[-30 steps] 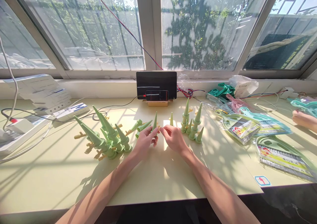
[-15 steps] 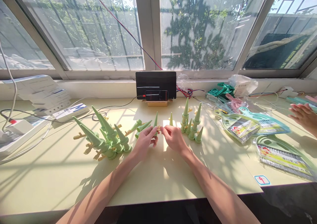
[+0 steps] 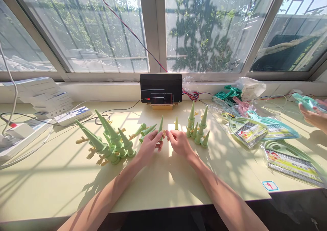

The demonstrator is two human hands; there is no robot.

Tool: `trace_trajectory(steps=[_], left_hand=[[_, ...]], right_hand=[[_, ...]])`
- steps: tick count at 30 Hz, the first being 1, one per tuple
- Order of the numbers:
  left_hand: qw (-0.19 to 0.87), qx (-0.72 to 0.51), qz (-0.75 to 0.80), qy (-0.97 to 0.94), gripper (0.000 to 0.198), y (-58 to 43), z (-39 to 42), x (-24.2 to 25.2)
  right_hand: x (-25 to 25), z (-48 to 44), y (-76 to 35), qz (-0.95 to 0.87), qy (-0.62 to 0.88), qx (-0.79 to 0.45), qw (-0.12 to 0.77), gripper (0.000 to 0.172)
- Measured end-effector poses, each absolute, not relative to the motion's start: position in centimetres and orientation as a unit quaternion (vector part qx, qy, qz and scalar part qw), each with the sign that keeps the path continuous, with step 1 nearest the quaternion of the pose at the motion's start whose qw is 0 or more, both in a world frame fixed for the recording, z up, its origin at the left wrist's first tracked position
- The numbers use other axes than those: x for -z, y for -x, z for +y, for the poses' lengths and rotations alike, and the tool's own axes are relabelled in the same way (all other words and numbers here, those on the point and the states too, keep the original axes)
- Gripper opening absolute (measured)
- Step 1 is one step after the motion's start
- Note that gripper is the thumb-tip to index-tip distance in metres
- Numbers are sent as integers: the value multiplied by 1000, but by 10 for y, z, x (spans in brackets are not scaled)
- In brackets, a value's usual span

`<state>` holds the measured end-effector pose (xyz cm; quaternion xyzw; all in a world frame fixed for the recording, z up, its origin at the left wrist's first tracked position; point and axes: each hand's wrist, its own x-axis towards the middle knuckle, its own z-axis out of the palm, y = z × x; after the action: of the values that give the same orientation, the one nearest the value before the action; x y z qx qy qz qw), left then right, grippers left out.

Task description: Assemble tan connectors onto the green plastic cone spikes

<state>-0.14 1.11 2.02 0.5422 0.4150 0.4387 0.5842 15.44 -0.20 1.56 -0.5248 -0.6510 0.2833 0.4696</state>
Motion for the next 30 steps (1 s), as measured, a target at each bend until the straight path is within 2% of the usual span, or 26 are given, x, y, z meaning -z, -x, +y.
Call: trace_trajectory(steps=[10, 13, 30], left_hand=[[578, -437, 422, -545, 38, 2, 11, -20], [577, -435, 424, -546, 37, 1, 11, -20], [576, -435, 413, -556, 40, 1, 10, -18]], right_hand=[[-16, -5, -156, -659, 512, -290, 468, 31], [-14, -3, -156, -661, 506, -289, 472, 29], [-13, 0, -153, -649, 528, -279, 471, 61]])
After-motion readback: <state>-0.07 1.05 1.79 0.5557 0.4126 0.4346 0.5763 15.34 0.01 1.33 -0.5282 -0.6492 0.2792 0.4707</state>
